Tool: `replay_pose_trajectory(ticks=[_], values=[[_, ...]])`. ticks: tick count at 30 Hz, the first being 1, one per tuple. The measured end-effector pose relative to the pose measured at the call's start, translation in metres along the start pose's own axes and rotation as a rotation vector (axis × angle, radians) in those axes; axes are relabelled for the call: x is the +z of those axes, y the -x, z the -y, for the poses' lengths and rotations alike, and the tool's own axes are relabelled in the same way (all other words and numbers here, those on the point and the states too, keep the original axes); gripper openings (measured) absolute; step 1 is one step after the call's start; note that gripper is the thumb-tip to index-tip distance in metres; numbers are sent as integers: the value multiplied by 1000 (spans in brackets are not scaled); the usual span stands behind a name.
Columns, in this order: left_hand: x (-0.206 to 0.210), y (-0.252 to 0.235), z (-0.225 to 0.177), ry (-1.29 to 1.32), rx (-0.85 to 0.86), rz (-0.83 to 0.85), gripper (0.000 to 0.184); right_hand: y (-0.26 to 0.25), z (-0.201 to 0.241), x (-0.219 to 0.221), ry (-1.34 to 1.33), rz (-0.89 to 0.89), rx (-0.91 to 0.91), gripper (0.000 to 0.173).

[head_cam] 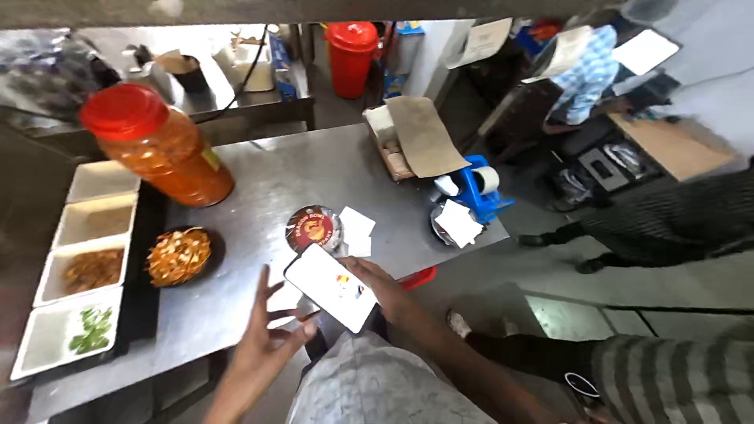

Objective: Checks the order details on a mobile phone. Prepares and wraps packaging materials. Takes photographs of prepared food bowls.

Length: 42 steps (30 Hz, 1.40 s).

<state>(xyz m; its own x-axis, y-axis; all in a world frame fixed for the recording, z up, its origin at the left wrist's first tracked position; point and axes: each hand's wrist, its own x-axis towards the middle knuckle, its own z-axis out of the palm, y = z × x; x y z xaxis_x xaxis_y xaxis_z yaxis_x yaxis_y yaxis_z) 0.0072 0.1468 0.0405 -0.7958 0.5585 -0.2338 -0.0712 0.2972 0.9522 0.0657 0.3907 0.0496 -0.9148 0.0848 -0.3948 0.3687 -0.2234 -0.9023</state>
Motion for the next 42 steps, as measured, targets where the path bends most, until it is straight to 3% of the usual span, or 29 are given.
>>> replay_pose_trajectory(ticks=[2, 5, 7, 12, 18, 22, 27, 42], values=[[-23, -9, 0, -368, 158, 5, 125, -1, 15, -6, 94, 127, 58, 56], [-36, -16, -10, -641, 334, 131, 103, -1, 33, -7, 231, 270, 99, 65], [-39, -16, -18, -641, 381, 138, 90, 0, 45, -5, 271, 325, 102, 66], [-43, -10, -35, -537, 369, 115, 92, 9, 66, -9, 378, 375, 8, 60], [-44, -15, -96, -415, 502, -56, 83, 28, 124, -38, 355, 206, -321, 37], [-36, -20, -136, -361, 583, -134, 85, 50, 158, -46, 329, 0, -465, 35], [-20, -24, -160, -329, 653, -187, 87, 64, 171, -47, 308, -180, -629, 38], [0, -28, -148, -283, 596, -213, 89, 66, 158, -50, 388, -250, -614, 49]])
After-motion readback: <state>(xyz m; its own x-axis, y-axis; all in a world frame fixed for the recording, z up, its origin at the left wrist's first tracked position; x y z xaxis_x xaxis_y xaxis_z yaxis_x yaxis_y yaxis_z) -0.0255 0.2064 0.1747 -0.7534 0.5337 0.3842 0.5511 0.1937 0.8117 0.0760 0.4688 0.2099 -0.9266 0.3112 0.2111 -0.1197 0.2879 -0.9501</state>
